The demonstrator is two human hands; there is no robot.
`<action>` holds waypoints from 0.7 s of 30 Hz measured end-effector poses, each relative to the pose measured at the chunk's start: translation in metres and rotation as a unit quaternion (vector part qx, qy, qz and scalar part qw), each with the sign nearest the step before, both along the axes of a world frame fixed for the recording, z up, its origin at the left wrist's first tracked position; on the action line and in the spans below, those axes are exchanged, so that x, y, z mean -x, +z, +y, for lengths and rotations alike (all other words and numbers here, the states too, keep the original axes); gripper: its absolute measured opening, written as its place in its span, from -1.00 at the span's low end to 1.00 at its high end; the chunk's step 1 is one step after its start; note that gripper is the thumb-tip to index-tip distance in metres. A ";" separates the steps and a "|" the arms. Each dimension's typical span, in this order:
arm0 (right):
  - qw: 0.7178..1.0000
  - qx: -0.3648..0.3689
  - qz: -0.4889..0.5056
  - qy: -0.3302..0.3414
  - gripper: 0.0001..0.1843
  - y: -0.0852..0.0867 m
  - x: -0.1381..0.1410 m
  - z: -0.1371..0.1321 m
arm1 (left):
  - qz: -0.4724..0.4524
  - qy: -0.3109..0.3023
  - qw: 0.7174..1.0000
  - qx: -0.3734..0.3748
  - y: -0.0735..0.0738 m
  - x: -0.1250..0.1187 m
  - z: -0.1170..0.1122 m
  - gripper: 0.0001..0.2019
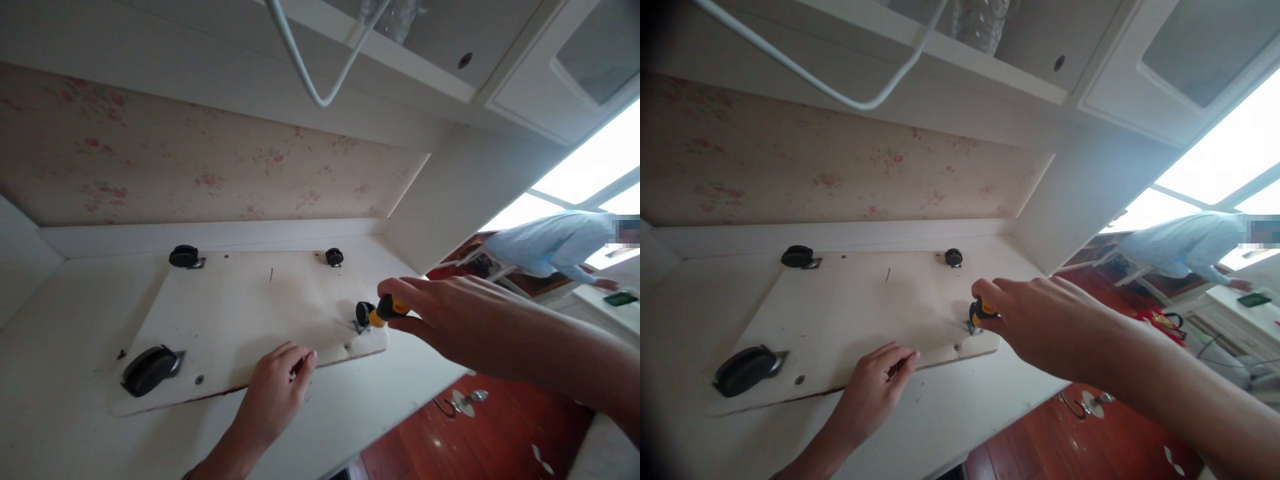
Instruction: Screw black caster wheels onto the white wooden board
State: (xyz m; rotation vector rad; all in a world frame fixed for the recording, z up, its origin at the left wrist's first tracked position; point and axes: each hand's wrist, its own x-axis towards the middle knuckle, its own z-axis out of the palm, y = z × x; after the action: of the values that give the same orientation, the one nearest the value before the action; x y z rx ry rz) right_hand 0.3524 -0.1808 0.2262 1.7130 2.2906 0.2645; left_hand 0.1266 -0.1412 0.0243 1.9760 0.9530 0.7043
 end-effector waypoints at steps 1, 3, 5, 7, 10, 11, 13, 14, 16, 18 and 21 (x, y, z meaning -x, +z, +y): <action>1.000 0.004 -0.028 -0.012 -0.80 0.001 0.001 0.000 | 0.002 -0.001 1.000 -0.002 0.001 0.000 0.000 -0.68; 0.992 0.003 -0.116 -0.048 -0.69 0.002 0.005 0.002 | 0.005 -0.004 1.000 -0.003 0.002 -0.001 0.000 -0.68; 0.984 -0.009 -0.164 -0.069 -0.57 0.003 0.008 0.005 | 0.008 -0.004 1.000 -0.002 0.002 -0.001 0.001 -0.68; 0.986 -0.009 -0.148 -0.077 -0.54 0.003 0.007 0.006 | 0.011 -0.003 1.000 -0.002 0.002 -0.001 0.001 -0.68; 0.997 0.007 -0.057 -0.043 -0.69 0.001 -0.001 0.005 | 0.012 -0.006 1.000 -0.002 0.001 0.000 0.001 -0.68; 0.999 0.013 -0.031 -0.031 -0.73 0.001 -0.003 0.004 | 0.012 -0.008 1.000 -0.002 0.001 0.000 0.001 -0.68; 0.999 0.016 -0.023 -0.029 -0.75 -0.001 -0.004 0.004 | 0.013 -0.009 1.000 -0.002 0.000 0.000 0.000 -0.67; 0.998 0.008 -0.041 -0.040 -0.69 -0.002 -0.003 0.005 | 0.013 -0.009 1.000 -0.003 0.000 0.000 0.000 -0.67; 0.994 -0.016 -0.093 -0.059 -0.53 -0.004 -0.002 0.008 | 0.010 -0.009 1.000 -0.002 0.000 0.000 0.000 -0.68; 0.989 -0.035 -0.125 -0.074 -0.42 -0.005 -0.002 0.011 | 0.009 -0.007 1.000 -0.002 0.000 0.000 0.000 -0.68; 0.993 -0.017 -0.084 -0.087 -0.45 -0.004 -0.006 0.011 | 0.014 -0.005 1.000 -0.005 0.001 0.000 0.000 -0.68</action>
State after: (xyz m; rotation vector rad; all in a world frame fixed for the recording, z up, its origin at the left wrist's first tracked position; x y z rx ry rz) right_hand 0.3585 -0.1698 0.2219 1.8186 2.0162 0.3972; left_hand 0.1266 -0.1417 0.0249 2.0021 0.9569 0.6789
